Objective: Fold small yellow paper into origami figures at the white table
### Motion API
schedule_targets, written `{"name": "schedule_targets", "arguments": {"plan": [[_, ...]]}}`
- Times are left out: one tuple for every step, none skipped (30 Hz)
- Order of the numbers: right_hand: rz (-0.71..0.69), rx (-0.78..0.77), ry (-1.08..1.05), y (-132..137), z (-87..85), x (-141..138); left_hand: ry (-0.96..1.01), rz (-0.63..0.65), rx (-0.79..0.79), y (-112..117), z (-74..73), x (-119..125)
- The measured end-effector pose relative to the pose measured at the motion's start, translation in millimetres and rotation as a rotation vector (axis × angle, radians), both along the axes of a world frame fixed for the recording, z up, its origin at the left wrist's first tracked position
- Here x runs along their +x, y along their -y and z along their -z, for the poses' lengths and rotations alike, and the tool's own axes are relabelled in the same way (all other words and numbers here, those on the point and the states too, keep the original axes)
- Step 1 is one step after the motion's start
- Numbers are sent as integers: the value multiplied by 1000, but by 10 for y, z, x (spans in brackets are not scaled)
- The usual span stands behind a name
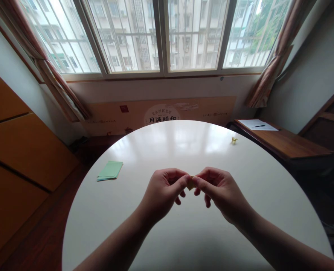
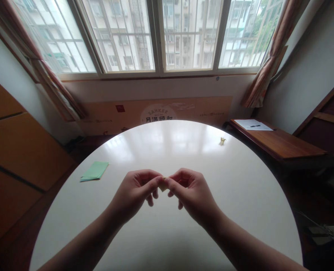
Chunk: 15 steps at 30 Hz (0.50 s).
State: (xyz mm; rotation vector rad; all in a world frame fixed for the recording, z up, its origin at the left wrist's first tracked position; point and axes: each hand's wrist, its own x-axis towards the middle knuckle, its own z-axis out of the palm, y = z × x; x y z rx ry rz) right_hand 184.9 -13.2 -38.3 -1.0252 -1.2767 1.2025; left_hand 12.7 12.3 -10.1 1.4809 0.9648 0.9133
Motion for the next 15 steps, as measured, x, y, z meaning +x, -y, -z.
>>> {"name": "schedule_targets", "arguments": {"plan": [[0,2,3,2,2,1,2,0,1,0,1,1],[1,5,5,3,5,3,6,2,3,0,2,1],[1,8,8,5,7,5,10,4,6,-2,3,0],[1,12,10,6,8,7,13,8,8,-4,3,-1],[1,14,12,6,8,8,15,12,9,-7,3,-2],[1,15,15,6,8,8,17,15,9,-10,2,-3],[2,15,16,4,6,8,18,17,8,-13,1,-4],[3,15,18,1,3,7,19,19,6,-16,0,-4],[3,16,18,-1,0,5,21,21,2,-18,0,-4],[3,15,17,-4,-4,4,24,25,-3,-19,1,-4],[1,14,14,-6,-9,3,28,26,-9,-20,3,-5],[0,11,10,-7,-13,3,31,26,-14,-20,6,-7],[0,8,6,-6,-17,3,36,24,-20,-20,10,-9],[0,5,1,-4,-20,4,40,22,-26,-20,14,-11],[0,4,-3,-1,-21,5,45,18,-31,-20,17,-13]]}}
